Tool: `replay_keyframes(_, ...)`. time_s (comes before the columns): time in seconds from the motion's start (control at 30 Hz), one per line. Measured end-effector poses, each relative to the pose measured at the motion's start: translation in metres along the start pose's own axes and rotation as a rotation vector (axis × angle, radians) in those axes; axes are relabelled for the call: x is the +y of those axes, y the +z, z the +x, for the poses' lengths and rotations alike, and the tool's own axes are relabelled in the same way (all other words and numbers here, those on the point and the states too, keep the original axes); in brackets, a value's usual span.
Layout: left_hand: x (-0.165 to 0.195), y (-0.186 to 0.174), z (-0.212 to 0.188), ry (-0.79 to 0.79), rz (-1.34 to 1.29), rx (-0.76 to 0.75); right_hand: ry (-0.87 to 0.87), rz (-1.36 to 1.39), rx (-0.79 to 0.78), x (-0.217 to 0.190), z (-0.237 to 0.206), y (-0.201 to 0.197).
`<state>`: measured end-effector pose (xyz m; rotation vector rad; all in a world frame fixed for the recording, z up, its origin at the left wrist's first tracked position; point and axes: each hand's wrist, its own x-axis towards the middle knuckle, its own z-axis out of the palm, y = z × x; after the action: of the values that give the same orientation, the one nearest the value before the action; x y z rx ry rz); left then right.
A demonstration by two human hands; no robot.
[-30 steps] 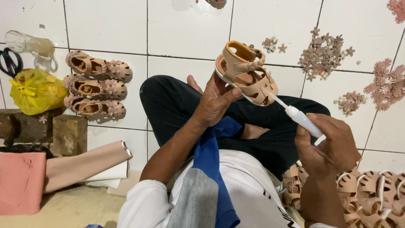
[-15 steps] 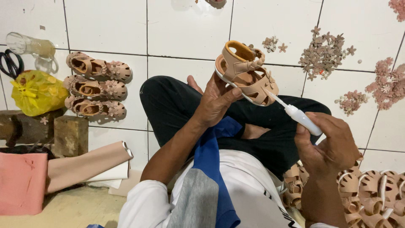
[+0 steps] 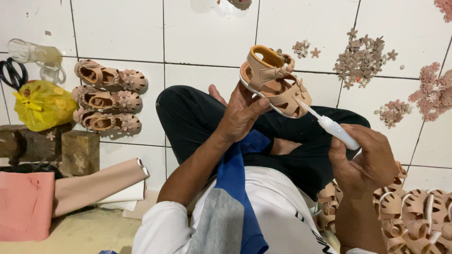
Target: The person sits on the floor and decorates children's sandals by gluing small flower-shaped cutouts onto the shoe upper. They apply glue from a squeeze bottle onto the sandal, pick a flower piece from the floor, press it onto the glued spot, and repeat for several pieces on one sandal.
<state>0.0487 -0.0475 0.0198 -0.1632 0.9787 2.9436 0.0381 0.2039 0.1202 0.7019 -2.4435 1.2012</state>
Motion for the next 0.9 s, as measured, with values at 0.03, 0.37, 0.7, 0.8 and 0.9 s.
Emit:
replay_keyframes(0.03, -0.0001, 0.0002, 0.0005, 0.002, 0.002, 0.005, 0.003, -0.003, -0.004, -0.0006, -0.0002, 0.0000)
replay_keyframes(0.37, -0.0020, 0.0058, 0.0021, -0.014, 0.010, 0.023, 0.011, 0.044, 0.006, -0.0034, 0.0026, 0.0006)
replay_keyframes(0.7, -0.0037, 0.0068, 0.0010, -0.033, -0.031, 0.036, 0.026, -0.051, -0.004, -0.0031, 0.0017, -0.0014)
replay_keyframes(0.8, -0.0049, 0.0056, 0.0008, -0.040, -0.018, 0.042, 0.046, -0.002, -0.006, -0.0038, 0.0015, -0.0024)
replay_keyframes(0.9, -0.0060, 0.0057, 0.0006, -0.052, -0.030, 0.059, 0.025, -0.062, 0.001, -0.0039, 0.0018, -0.0050)
